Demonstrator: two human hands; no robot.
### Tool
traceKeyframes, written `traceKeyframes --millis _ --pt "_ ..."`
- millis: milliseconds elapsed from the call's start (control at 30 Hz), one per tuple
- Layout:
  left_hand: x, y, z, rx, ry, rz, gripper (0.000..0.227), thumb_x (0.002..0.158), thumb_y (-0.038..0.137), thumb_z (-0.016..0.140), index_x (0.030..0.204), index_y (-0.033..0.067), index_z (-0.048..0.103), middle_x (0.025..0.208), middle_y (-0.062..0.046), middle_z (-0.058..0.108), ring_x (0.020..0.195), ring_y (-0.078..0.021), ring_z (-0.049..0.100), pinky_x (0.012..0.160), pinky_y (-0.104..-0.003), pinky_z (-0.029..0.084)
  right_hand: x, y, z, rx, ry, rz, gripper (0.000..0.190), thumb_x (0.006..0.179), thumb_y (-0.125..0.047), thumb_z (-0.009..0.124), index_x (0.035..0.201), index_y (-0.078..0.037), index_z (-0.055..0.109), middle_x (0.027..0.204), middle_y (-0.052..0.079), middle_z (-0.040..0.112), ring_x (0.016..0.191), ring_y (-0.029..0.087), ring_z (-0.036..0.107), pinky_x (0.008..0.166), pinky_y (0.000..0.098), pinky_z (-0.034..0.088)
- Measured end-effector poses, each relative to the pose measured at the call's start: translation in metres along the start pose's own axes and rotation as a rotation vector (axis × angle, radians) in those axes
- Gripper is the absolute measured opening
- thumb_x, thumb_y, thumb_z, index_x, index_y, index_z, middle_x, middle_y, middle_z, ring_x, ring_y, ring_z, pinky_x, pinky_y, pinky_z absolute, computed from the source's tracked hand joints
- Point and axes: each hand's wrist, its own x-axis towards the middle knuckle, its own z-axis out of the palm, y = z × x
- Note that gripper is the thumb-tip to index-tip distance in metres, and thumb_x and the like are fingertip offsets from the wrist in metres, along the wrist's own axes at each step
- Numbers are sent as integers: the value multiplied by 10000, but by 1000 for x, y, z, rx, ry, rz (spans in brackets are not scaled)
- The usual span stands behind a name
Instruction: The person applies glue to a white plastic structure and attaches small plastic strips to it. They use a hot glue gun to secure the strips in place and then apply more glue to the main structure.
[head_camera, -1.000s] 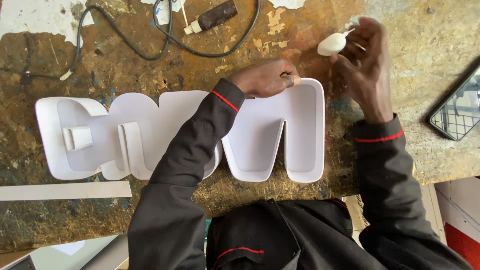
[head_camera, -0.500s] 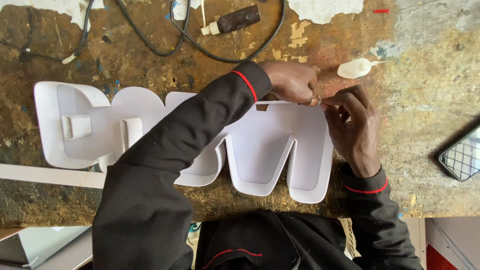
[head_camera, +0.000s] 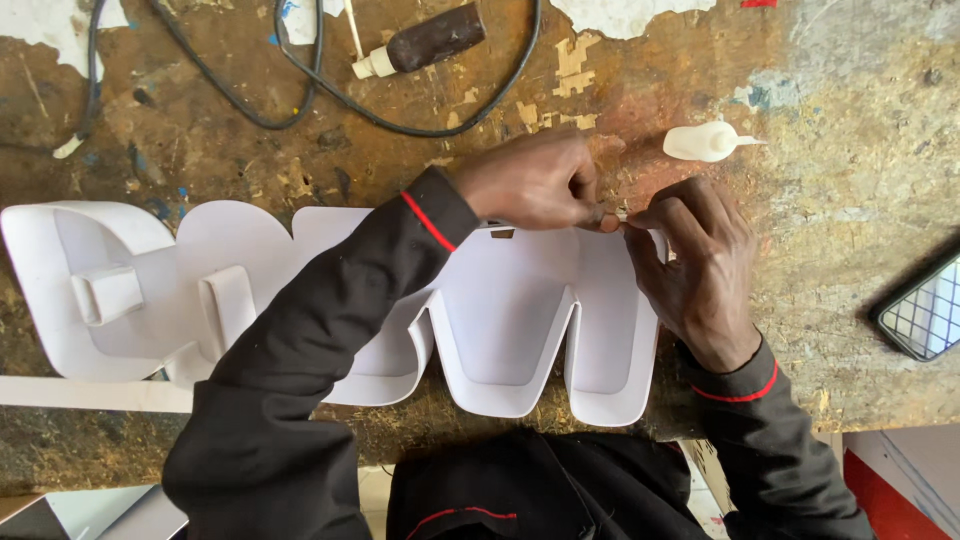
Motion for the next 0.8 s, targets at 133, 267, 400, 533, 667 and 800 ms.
traceKeyframes --millis 133,267,400,533,667,800 --pt "-33 14 5 -66 111 75 308 1094 232 756 990 -52 815 780 -180 751 650 -250 691 641 -386 552 3 -6 -4 6 -30 24 200 1025 18 920 1023 -133 789 948 84 651 809 379 644 709 462 521" --pt "-69 23 15 96 189 52 314 1154 242 623 1040 15 806 958 -201 726 795 -345 699 731 -467 552 6 -10 -6 21 -38 11 214 996 69 882 977 -106 760 966 102 725 847 425 680 729 490 537" --pt "-74 16 37 150 270 48 379 1219 267 521 1111 -17 749 1027 -183 640 928 -434 715 791 -533 578 8 -17 -6 -17 -69 38 235 954 89 866 909 -116 760 941 90 785 797 375 701 723 470 570" --pt "-71 21 40 116 232 -7 363 1221 258 504 1186 2 759 1101 -180 652 939 -399 720 765 -527 590 17 -24 -13 -66 -103 42 249 954 82 845 887 -141 755 925 91 784 756 370 701 687 467 581" --pt "-70 22 40 160 440 85 168 1125 191 655 1020 67 702 1016 -89 671 907 -352 631 745 -516 488 24 -24 -17 -44 -230 51 224 1049 64 789 947 -50 625 960 123 745 788 311 636 673 393 452" --pt "-71 32 45 229 498 50 191 1039 61 764 893 88 643 960 -57 672 826 -321 610 689 -485 461 20 -21 -22 26 -281 77 154 1057 -14 774 954 -45 665 961 134 742 790 337 644 694 410 445"
